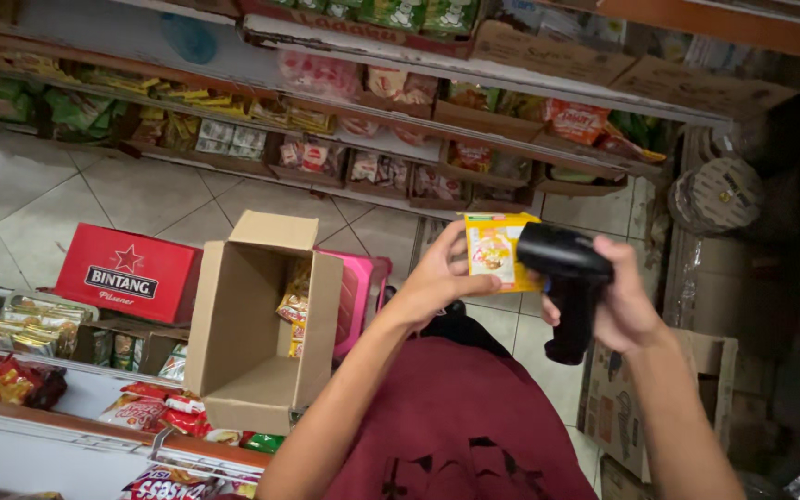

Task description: The person repeatedly picks up yellow snack packets from a cardboard box and scans their barcodes using a handheld barcode scanner. After scanning, the person places the packets onto a nearby store shelf among other similar products.

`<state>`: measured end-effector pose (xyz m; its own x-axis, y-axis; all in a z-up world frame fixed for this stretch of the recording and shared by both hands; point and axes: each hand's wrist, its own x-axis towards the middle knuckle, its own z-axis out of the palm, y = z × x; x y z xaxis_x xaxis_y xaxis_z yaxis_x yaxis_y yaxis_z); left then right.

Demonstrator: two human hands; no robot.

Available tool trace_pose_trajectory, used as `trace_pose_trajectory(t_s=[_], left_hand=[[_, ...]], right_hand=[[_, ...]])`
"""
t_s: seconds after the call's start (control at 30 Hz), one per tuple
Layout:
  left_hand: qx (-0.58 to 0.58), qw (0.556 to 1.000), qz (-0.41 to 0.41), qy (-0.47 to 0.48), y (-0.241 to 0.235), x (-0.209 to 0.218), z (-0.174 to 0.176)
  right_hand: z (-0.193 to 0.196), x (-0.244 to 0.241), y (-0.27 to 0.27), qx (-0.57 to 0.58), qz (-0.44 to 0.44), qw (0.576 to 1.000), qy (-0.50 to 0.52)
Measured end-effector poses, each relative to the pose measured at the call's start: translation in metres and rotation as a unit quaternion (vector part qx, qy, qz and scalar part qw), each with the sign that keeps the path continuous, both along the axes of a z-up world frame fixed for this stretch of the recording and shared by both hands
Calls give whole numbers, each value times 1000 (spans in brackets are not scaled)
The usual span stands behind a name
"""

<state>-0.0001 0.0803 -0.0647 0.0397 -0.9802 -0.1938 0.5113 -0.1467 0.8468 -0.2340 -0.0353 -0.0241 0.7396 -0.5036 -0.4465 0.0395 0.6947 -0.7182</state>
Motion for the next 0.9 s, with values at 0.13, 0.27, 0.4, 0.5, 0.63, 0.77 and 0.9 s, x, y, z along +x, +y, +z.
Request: trace_pose_trajectory(t_s=[0.13, 0.27, 0.4, 0.5, 0.63, 0.77, 0.9], left_hand=[[-113, 974, -21, -195, 2, 0, -9], [19, 988, -15, -155, 3, -13, -16], [-78, 981, 30, -176, 9, -15, -14], [-48, 991, 31, -120, 12, -20, -11], [-23, 988, 45, -148, 13, -20, -11], [-29, 978, 57, -198, 15, -20, -11], [-2, 946, 75, -316, 22, -19, -12]], right_hand=[[23, 13, 7, 83, -65, 990, -88], [32, 16, 6, 77, -108, 990, -57], [27, 4, 1, -50, -91, 990, 92], [31, -8, -1, -216, -17, 947, 236], [61, -9, 7, -418, 139, 794, 420], [94, 6, 30, -484, 200, 750, 404], [102, 19, 50, -524, 212, 733, 378]])
